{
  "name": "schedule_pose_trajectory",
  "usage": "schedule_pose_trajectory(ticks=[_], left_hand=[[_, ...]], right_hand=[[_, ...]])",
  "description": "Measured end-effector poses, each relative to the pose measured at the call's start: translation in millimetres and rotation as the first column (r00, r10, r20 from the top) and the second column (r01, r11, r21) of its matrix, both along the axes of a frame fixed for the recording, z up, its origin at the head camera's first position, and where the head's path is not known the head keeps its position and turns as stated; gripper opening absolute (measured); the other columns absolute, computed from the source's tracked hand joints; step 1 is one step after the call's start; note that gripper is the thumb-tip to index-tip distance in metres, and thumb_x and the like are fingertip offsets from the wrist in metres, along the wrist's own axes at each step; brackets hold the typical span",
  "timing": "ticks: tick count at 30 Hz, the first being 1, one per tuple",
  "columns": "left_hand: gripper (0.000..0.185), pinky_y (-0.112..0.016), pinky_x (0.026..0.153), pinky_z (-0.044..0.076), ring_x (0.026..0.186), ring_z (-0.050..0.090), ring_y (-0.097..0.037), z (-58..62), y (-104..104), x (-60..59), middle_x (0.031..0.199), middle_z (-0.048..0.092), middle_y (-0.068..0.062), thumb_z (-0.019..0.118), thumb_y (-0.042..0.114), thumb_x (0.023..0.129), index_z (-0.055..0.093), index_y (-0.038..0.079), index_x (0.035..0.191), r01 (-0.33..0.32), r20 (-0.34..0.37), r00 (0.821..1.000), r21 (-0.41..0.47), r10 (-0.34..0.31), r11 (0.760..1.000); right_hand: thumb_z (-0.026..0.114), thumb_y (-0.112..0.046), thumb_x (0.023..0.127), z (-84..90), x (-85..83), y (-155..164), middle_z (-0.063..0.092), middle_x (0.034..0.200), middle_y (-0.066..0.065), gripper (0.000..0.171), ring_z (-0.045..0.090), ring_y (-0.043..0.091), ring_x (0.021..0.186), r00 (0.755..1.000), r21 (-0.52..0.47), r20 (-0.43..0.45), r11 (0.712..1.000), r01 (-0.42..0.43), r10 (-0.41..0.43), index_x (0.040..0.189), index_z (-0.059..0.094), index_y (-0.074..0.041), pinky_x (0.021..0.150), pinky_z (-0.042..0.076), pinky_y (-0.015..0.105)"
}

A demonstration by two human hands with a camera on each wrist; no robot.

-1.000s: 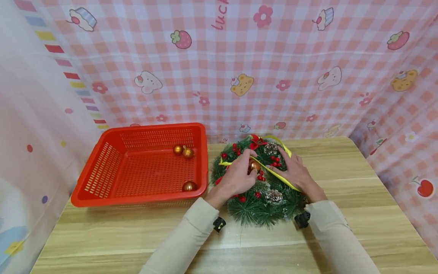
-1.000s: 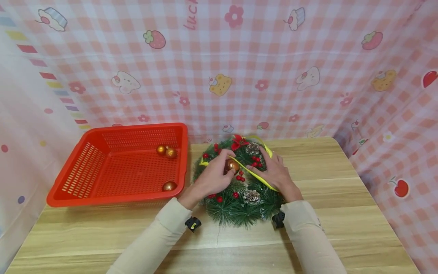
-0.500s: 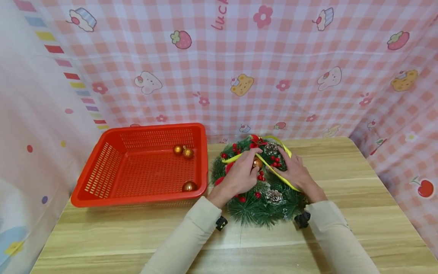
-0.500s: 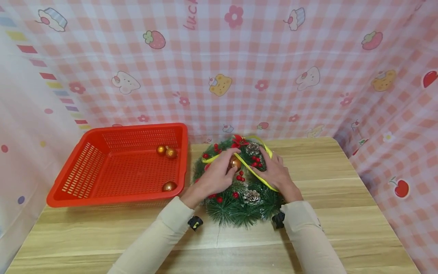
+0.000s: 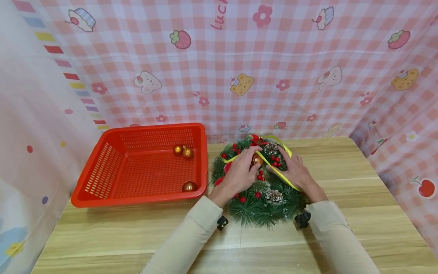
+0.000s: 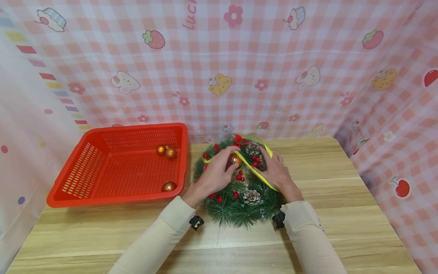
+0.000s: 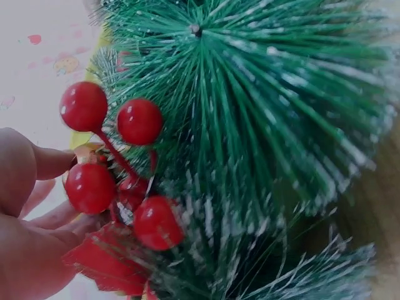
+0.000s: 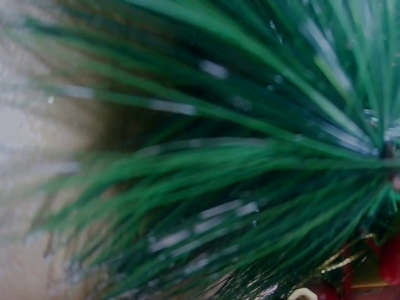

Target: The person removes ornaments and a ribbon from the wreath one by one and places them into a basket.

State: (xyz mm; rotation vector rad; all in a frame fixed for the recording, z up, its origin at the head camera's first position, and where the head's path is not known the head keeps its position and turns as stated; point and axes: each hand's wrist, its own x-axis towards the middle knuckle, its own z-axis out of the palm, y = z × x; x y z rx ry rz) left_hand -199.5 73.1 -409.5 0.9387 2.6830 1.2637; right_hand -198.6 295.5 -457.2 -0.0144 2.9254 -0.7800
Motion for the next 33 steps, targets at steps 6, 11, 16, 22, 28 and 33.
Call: schedule_pose_trajectory(ticks=[6, 11, 16, 22, 28, 33], left_hand=[[0.039, -0.025, 0.078, 0.052, 0.097, 0.061, -0.016, -4.5, 2.6, -0.8, 0.127, 0.057, -0.009, 0.054, 0.011, 0.102, 0.046, 0.013, 0.14, 0.01, 0.001, 1.0, 0.033, -0.01, 0.999], [0.037, -0.027, 0.083, 0.054, 0.105, 0.062, -0.019, -8.1, 2.8, -2.4, 0.13, 0.058, -0.009, 0.054, 0.012, 0.102, 0.049, 0.013, 0.139, 0.011, 0.024, 1.0, 0.015, -0.011, 1.0], [0.038, -0.028, 0.083, 0.055, 0.105, 0.064, -0.019, -6.8, 2.6, -1.9, 0.128, 0.06, -0.008, 0.053, 0.015, 0.103, 0.049, 0.012, 0.141, 0.01, 0.086, 0.996, -0.013, -0.009, 1.0], [0.037, -0.029, 0.081, 0.056, 0.106, 0.064, -0.021, -4.3, 2.2, -1.1, 0.129, 0.059, -0.01, 0.059, 0.014, 0.1, 0.051, 0.012, 0.137, -0.023, 0.091, 0.996, 0.004, 0.023, 1.0], [0.037, -0.031, 0.086, 0.054, 0.11, 0.063, -0.02, -3.9, 4.0, -0.7, 0.131, 0.06, -0.01, 0.062, 0.016, 0.098, 0.053, 0.011, 0.134, -0.011, 0.111, 0.994, 0.024, 0.008, 1.0], [0.036, -0.031, 0.084, 0.052, 0.106, 0.062, -0.017, -5.1, 5.8, -1.8, 0.131, 0.061, -0.008, 0.058, 0.017, 0.101, 0.051, 0.013, 0.136, 0.021, 0.179, 0.984, 0.031, -0.026, 0.999]], right_hand=[[0.053, -0.061, 0.093, 1.1, 1.1, 1.5, 0.025, 0.151, 0.035, 0.09, 0.027, 0.053, 0.134, 1.0, 0.01, -0.006, 1.0, -0.006, 0.006, 0.16, 0.013, -0.016, 0.093, 0.04, 0.067], [0.053, -0.055, 0.096, 0.8, 1.9, 3.1, 0.023, 0.151, 0.036, 0.085, 0.025, 0.054, 0.135, 1.0, 0.005, -0.005, 1.0, -0.02, 0.02, 0.16, 0.013, -0.015, 0.093, 0.039, 0.069], [0.051, -0.064, 0.093, 0.8, 1.9, 2.8, 0.016, 0.156, 0.036, 0.091, 0.02, 0.054, 0.139, 1.0, -0.018, 0.013, 1.0, -0.015, 0.016, 0.161, 0.011, -0.017, 0.097, 0.034, 0.073], [0.05, -0.067, 0.092, 1.6, 2.6, 3.5, 0.011, 0.158, 0.034, 0.094, 0.017, 0.055, 0.141, 1.0, -0.026, 0.02, 1.0, -0.013, 0.014, 0.161, 0.009, -0.017, 0.1, 0.03, 0.075], [0.05, -0.066, 0.093, 2.1, 2.9, 3.6, 0.011, 0.158, 0.034, 0.093, 0.016, 0.055, 0.141, 1.0, -0.027, 0.019, 0.999, -0.017, 0.017, 0.161, 0.01, -0.017, 0.099, 0.031, 0.075], [0.05, -0.065, 0.093, 2.1, 2.4, 2.7, 0.014, 0.156, 0.036, 0.092, 0.018, 0.055, 0.14, 1.0, -0.025, 0.012, 0.999, -0.022, 0.022, 0.16, 0.011, -0.016, 0.097, 0.034, 0.074]])
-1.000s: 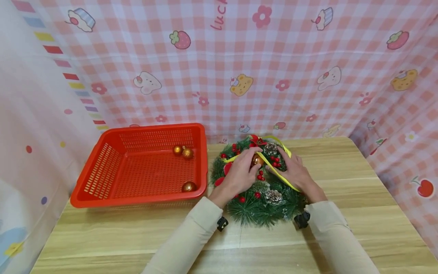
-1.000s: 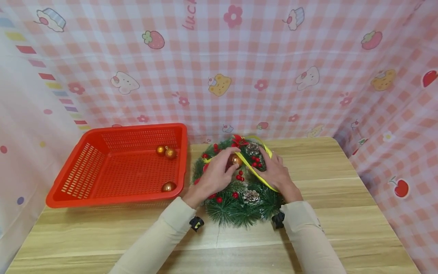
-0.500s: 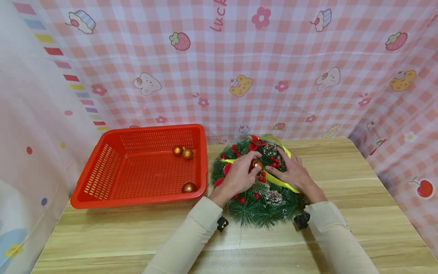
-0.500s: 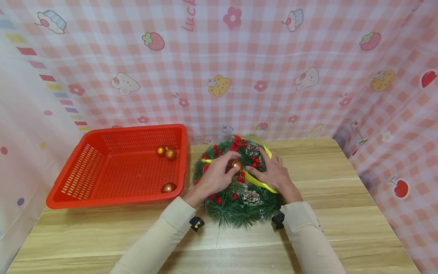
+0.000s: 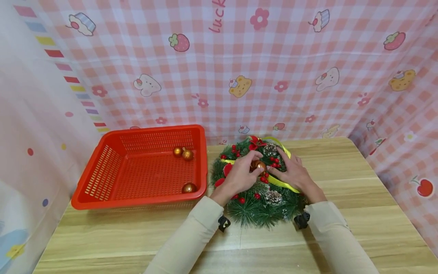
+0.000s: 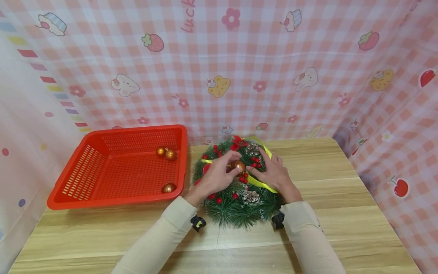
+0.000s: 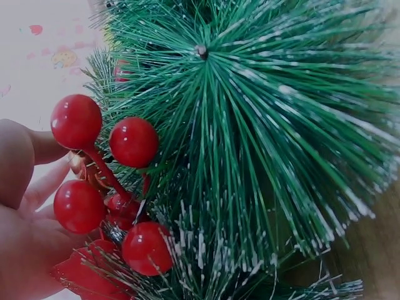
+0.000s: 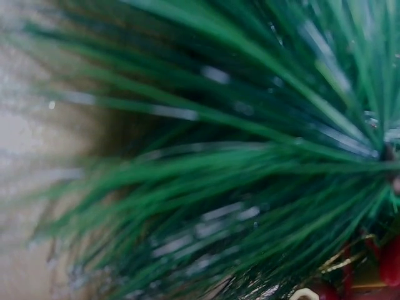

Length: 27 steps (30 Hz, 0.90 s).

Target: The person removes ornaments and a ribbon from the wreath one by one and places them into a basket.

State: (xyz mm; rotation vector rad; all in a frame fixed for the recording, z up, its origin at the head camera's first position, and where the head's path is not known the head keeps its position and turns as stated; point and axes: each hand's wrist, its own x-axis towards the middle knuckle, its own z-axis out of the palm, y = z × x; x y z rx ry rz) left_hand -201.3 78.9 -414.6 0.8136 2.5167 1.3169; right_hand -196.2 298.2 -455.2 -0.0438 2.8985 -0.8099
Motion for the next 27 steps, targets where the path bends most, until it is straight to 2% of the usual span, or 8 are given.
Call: schedule_pose_trajectory(ticks=[3, 6, 14, 19, 23, 27], left_hand=[[0.036, -0.031, 0.086, 0.052, 0.106, 0.062, -0.016, 0.8, -0.3, -0.2, 0.13, 0.061, -0.006, 0.056, 0.018, 0.102, 0.05, 0.013, 0.137, 0.026, 0.028, 0.999, -0.025, -0.025, 0.999], [0.036, -0.031, 0.086, 0.053, 0.106, 0.063, -0.016, 2.9, -0.9, 0.0, 0.13, 0.062, -0.006, 0.055, 0.017, 0.102, 0.051, 0.014, 0.138, 0.056, 0.026, 0.998, -0.068, -0.055, 0.996], [0.033, -0.027, 0.086, 0.052, 0.106, 0.063, -0.016, 5.5, 0.4, 1.9, 0.125, 0.064, -0.004, 0.06, 0.016, 0.1, 0.057, 0.012, 0.132, 0.096, -0.073, 0.991, -0.171, -0.109, 0.981], [0.03, -0.024, 0.082, 0.053, 0.103, 0.064, -0.017, 2.9, -0.3, 3.4, 0.123, 0.063, -0.006, 0.063, 0.013, 0.097, 0.059, 0.011, 0.127, 0.044, -0.161, 0.984, -0.175, -0.073, 0.984], [0.029, -0.025, 0.078, 0.054, 0.099, 0.065, -0.019, 3.4, -1.8, 4.5, 0.119, 0.063, -0.007, 0.065, 0.012, 0.096, 0.06, 0.009, 0.125, -0.011, -0.242, 0.97, -0.153, -0.027, 0.988], [0.029, -0.025, 0.079, 0.055, 0.099, 0.065, -0.019, 3.6, -2.7, 4.6, 0.118, 0.063, -0.006, 0.067, 0.012, 0.095, 0.06, 0.009, 0.123, -0.037, -0.27, 0.963, -0.131, 0.0, 0.991]], right_hand=[[0.05, -0.065, 0.093, 0.0, -0.4, -0.6, 0.015, 0.156, 0.036, 0.092, 0.018, 0.055, 0.14, 1.0, 0.002, -0.003, 1.0, 0.0, 0.0, 0.16, 0.011, -0.015, 0.097, 0.035, 0.073], [0.05, -0.066, 0.092, 0.1, -1.0, -0.6, 0.014, 0.157, 0.034, 0.093, 0.018, 0.054, 0.14, 1.0, 0.002, -0.005, 1.0, 0.003, -0.003, 0.161, 0.011, -0.016, 0.098, 0.033, 0.073], [0.049, -0.068, 0.092, -1.5, -0.9, 0.8, 0.012, 0.158, 0.034, 0.094, 0.019, 0.054, 0.14, 1.0, 0.004, -0.012, 1.0, 0.003, -0.003, 0.161, 0.01, -0.017, 0.099, 0.032, 0.074], [0.049, -0.068, 0.092, -1.7, -0.4, -0.2, 0.012, 0.158, 0.033, 0.094, 0.019, 0.053, 0.14, 1.0, -0.008, -0.01, 1.0, 0.008, -0.008, 0.161, 0.011, -0.017, 0.1, 0.031, 0.074], [0.049, -0.068, 0.092, -1.2, 0.1, -0.5, 0.011, 0.159, 0.032, 0.095, 0.017, 0.053, 0.141, 1.0, -0.018, -0.003, 1.0, 0.015, -0.015, 0.161, 0.011, -0.017, 0.101, 0.029, 0.074], [0.05, -0.068, 0.092, -0.5, 1.1, -0.9, 0.01, 0.159, 0.032, 0.095, 0.017, 0.053, 0.141, 1.0, -0.019, -0.002, 1.0, 0.014, -0.014, 0.161, 0.011, -0.016, 0.101, 0.028, 0.075]])
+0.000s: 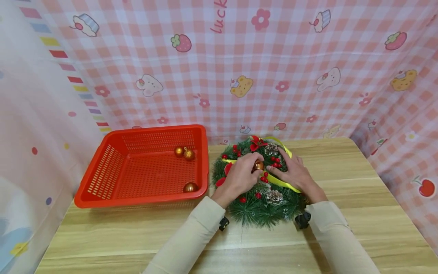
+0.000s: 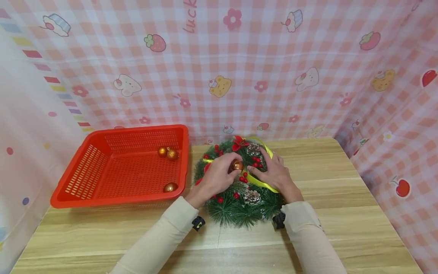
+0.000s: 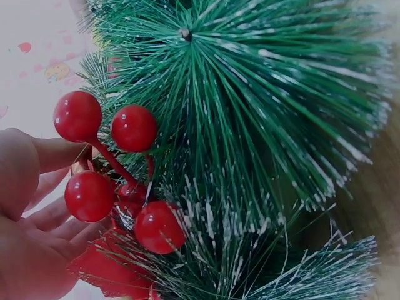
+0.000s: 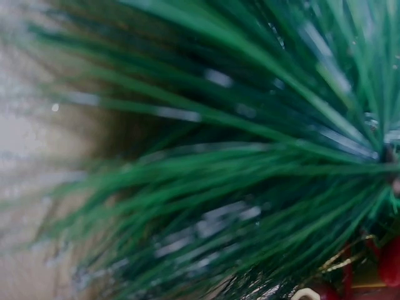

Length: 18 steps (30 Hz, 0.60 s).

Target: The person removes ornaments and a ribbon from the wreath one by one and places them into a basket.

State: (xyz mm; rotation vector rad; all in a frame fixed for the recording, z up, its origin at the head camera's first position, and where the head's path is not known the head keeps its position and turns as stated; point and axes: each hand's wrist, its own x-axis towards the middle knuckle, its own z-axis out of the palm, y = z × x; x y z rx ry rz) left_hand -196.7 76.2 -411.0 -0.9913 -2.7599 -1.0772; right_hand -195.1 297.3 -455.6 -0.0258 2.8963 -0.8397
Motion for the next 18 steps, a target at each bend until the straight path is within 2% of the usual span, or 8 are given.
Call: schedule_pose_trajectory(ticks=[5, 9, 18], left_hand=[[0.029, -0.026, 0.082, 0.055, 0.101, 0.065, -0.018, 0.2, -1.1, -1.1, 0.117, 0.064, -0.006, 0.067, 0.012, 0.095, 0.06, 0.008, 0.123, -0.031, -0.015, 0.999, 0.075, 0.032, 0.997], [0.029, -0.025, 0.081, 0.055, 0.099, 0.065, -0.017, 2.7, -2.7, -1.7, 0.114, 0.064, -0.005, 0.067, 0.013, 0.095, 0.059, 0.008, 0.123, -0.032, -0.04, 0.998, 0.142, 0.038, 0.989], [0.034, -0.032, 0.083, 0.055, 0.098, 0.063, -0.018, 21.6, -12.5, 1.9, 0.117, 0.065, -0.007, 0.067, 0.014, 0.095, 0.057, 0.009, 0.127, -0.038, -0.003, 0.999, 0.256, 0.04, 0.966]], right_hand=[[0.05, -0.068, 0.091, -1.0, -1.4, -2.0, 0.012, 0.159, 0.033, 0.095, 0.019, 0.054, 0.14, 1.0, 0.005, -0.009, 1.0, -0.002, 0.003, 0.161, 0.012, -0.016, 0.101, 0.03, 0.074], [0.05, -0.069, 0.091, -1.4, -2.1, -3.9, 0.012, 0.159, 0.032, 0.095, 0.018, 0.053, 0.141, 1.0, -0.003, -0.004, 1.0, -0.001, 0.001, 0.161, 0.012, -0.017, 0.101, 0.029, 0.075], [0.049, -0.069, 0.091, 0.4, -0.6, -0.5, 0.01, 0.158, 0.035, 0.095, 0.017, 0.056, 0.14, 1.0, 0.008, 0.014, 1.0, -0.002, 0.002, 0.161, 0.01, -0.017, 0.098, 0.031, 0.076]])
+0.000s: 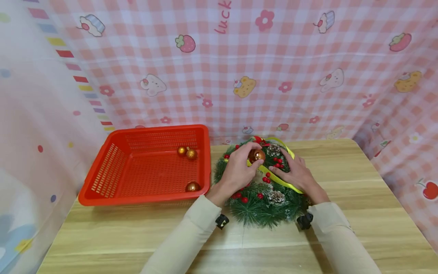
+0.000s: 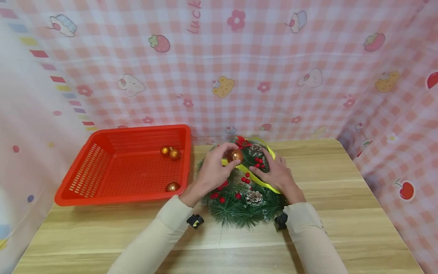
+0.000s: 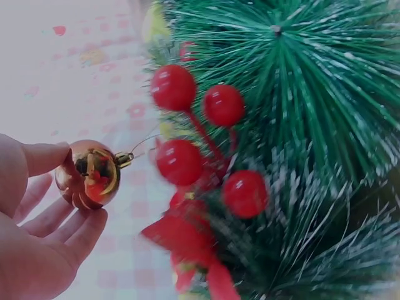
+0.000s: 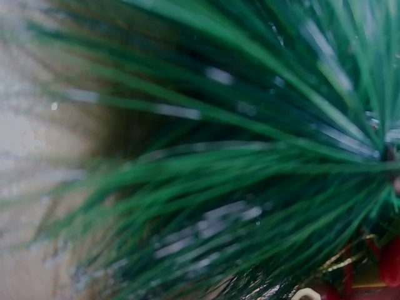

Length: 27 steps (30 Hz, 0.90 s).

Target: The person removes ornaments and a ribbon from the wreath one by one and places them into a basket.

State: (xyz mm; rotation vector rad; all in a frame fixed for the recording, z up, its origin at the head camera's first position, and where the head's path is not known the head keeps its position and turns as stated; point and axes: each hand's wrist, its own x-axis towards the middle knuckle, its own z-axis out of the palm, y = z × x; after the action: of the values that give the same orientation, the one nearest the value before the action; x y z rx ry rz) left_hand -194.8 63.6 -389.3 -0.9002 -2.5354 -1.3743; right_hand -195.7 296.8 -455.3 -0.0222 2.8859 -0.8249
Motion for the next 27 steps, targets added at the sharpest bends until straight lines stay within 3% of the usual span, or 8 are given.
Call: schedule_pose_trajectory(ticks=[3, 10, 15, 19, 27], left_hand=[[0.035, -0.03, 0.084, 0.054, 0.1, 0.063, -0.017, 5.8, -7.3, 2.7, 0.116, 0.065, -0.005, 0.068, 0.015, 0.094, 0.057, 0.011, 0.127, -0.025, 0.016, 1.0, 0.012, 0.025, 1.0], [0.034, -0.038, 0.094, 0.052, 0.109, 0.062, -0.021, 17.2, -31.7, 6.4, 0.119, 0.065, -0.006, 0.07, 0.014, 0.093, 0.058, 0.009, 0.125, -0.049, 0.051, 0.998, 0.102, 0.044, 0.994], [0.031, -0.036, 0.093, 0.053, 0.112, 0.063, -0.023, 22.8, -52.8, 9.6, 0.12, 0.066, -0.008, 0.071, 0.009, 0.091, 0.061, 0.008, 0.12, -0.065, 0.052, 0.997, 0.182, 0.056, 0.981], [0.03, -0.036, 0.091, 0.055, 0.113, 0.063, -0.023, 26.6, -71.5, 14.0, 0.124, 0.065, -0.005, 0.071, 0.008, 0.091, 0.061, 0.009, 0.12, -0.096, 0.093, 0.993, 0.23, 0.076, 0.968], [0.032, -0.035, 0.093, 0.054, 0.11, 0.065, -0.02, 33.9, -112.2, 23.7, 0.115, 0.068, -0.006, 0.072, 0.009, 0.09, 0.062, 0.008, 0.121, -0.183, 0.087, 0.982, 0.238, 0.166, 0.954]], right_hand=[[0.049, -0.07, 0.091, -0.3, 0.5, -0.3, 0.008, 0.158, 0.035, 0.096, 0.015, 0.057, 0.141, 1.0, 0.0, 0.009, 1.0, 0.002, -0.002, 0.161, 0.009, -0.018, 0.098, 0.029, 0.077], [0.048, -0.07, 0.091, -0.7, 1.1, 2.0, 0.005, 0.158, 0.036, 0.096, 0.01, 0.058, 0.142, 1.0, -0.003, 0.022, 1.0, -0.005, 0.005, 0.161, 0.006, -0.019, 0.099, 0.026, 0.079], [0.048, -0.07, 0.092, -0.6, 1.7, 3.7, 0.004, 0.158, 0.037, 0.096, 0.008, 0.059, 0.142, 1.0, -0.002, 0.017, 1.0, -0.011, 0.011, 0.161, 0.005, -0.019, 0.098, 0.025, 0.08], [0.048, -0.07, 0.092, -0.7, 1.2, 2.9, 0.003, 0.158, 0.036, 0.096, 0.009, 0.06, 0.141, 1.0, 0.001, 0.017, 1.0, -0.015, 0.015, 0.161, 0.005, -0.018, 0.098, 0.025, 0.08], [0.049, -0.069, 0.092, 1.2, 0.8, -0.7, 0.003, 0.158, 0.037, 0.096, 0.009, 0.059, 0.142, 1.0, -0.009, 0.02, 1.0, -0.02, 0.02, 0.161, 0.005, -0.017, 0.099, 0.026, 0.079]])
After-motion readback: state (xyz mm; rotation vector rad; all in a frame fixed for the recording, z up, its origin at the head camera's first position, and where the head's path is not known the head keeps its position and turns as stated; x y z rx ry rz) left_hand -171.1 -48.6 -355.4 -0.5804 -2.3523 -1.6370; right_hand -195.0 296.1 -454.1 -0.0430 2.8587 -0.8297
